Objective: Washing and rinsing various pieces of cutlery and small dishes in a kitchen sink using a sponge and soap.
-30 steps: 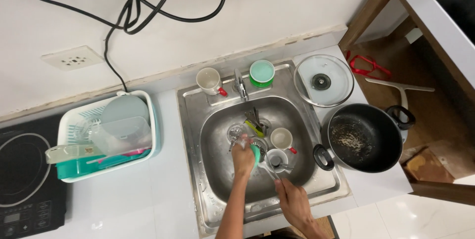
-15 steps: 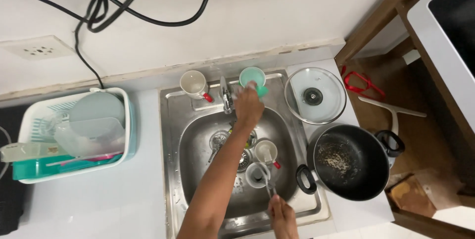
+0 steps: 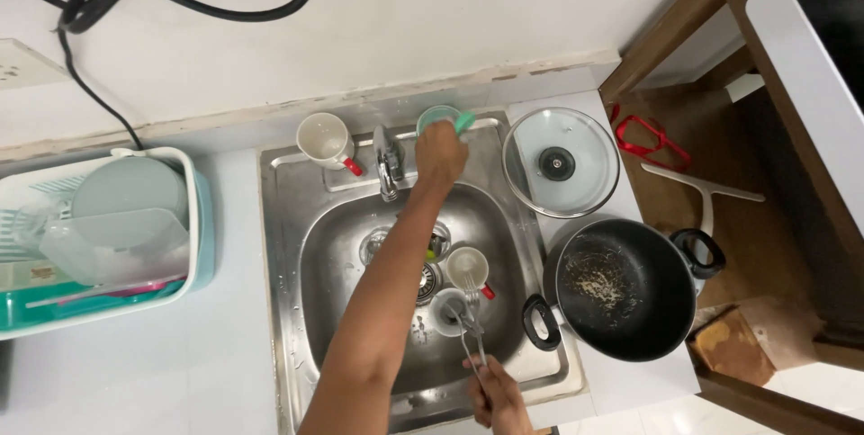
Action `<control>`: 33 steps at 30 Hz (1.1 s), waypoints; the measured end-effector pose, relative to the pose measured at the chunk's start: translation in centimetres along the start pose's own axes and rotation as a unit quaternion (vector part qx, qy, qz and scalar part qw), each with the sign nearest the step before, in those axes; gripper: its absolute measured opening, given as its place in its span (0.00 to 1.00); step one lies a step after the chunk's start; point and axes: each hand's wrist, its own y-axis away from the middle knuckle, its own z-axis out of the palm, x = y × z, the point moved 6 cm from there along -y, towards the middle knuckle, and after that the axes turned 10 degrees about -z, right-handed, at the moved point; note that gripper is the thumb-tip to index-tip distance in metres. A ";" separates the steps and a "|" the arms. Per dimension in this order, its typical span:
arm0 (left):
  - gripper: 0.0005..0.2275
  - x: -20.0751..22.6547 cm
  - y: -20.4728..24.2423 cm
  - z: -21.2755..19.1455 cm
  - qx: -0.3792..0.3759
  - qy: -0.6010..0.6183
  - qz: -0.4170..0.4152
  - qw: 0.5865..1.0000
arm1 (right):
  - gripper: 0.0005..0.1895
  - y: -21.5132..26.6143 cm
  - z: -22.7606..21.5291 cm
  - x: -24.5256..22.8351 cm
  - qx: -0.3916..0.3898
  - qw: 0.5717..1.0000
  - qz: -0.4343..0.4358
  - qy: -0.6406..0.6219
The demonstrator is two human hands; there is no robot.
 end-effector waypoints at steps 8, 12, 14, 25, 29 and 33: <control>0.10 -7.3 17.3 -4.8 -0.164 0.384 -0.186 0.889 | 0.15 -0.7 3.6 -4.0 -0.082 0.996 -0.030 -0.033; 0.25 -9.5 25.4 -4.8 -0.218 0.656 -0.374 0.619 | 0.18 -1.7 5.6 -3.4 -0.149 0.983 0.032 -0.100; 0.18 -9.2 27.5 -4.8 -0.246 0.730 -0.358 0.527 | 0.18 -1.9 6.1 -2.5 -0.185 0.972 0.072 -0.125; 0.18 -14.4 30.9 -8.5 0.057 0.605 -0.572 0.552 | 0.31 2.1 14.6 -8.2 -0.262 0.862 -0.072 0.428; 0.16 -14.3 31.7 -9.4 0.079 0.616 -0.550 0.558 | 0.22 0.5 12.9 -4.5 -0.240 0.773 -0.106 0.577; 0.09 -14.3 31.9 -9.2 0.056 0.586 -0.557 0.586 | 0.22 -1.0 12.0 -1.4 -0.187 0.642 -0.335 0.664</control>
